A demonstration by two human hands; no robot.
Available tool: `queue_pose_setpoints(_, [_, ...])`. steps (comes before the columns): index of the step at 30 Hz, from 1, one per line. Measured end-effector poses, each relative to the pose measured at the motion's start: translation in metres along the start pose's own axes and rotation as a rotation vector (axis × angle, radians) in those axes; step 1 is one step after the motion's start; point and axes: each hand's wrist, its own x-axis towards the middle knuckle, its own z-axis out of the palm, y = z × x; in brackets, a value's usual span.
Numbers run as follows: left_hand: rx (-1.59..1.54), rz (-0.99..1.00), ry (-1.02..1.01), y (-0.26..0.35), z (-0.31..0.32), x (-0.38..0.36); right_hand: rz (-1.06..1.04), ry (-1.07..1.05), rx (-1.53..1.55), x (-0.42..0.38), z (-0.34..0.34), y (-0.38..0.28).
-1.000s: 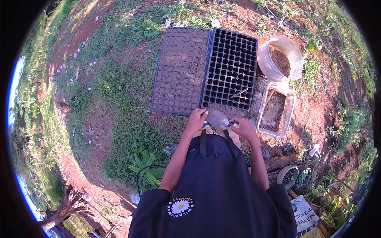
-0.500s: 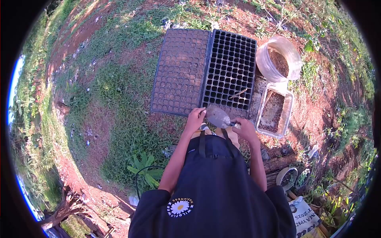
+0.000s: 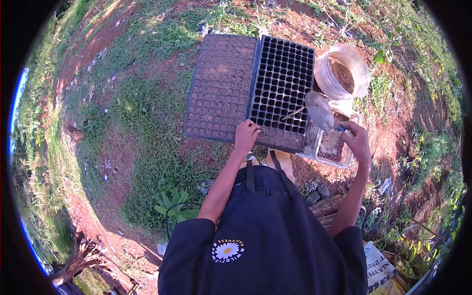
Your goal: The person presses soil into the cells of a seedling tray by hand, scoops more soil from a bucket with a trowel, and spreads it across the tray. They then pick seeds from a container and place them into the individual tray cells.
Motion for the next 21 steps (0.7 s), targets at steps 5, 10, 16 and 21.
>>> queue_pose_setpoints(5, [0.030, -0.051, -0.012, -0.003, 0.005, 0.001, 0.066, 0.174, 0.090, 0.034, -0.055, 0.009])
queue_pose_setpoints(10, [0.017, -0.099, -0.016, 0.004, 0.000, 0.001, 0.158, 0.232, 0.079, 0.083, -0.082, 0.037])
queue_pose_setpoints(16, [-0.061, -0.150, 0.014, -0.001, -0.003, -0.001, 0.328, 0.174, 0.350, 0.112, -0.074, 0.050])
queue_pose_setpoints(21, [-0.181, -0.258, 0.042, -0.005, -0.029, -0.015, 0.339, 0.191, 0.430, 0.100, -0.045, 0.041])
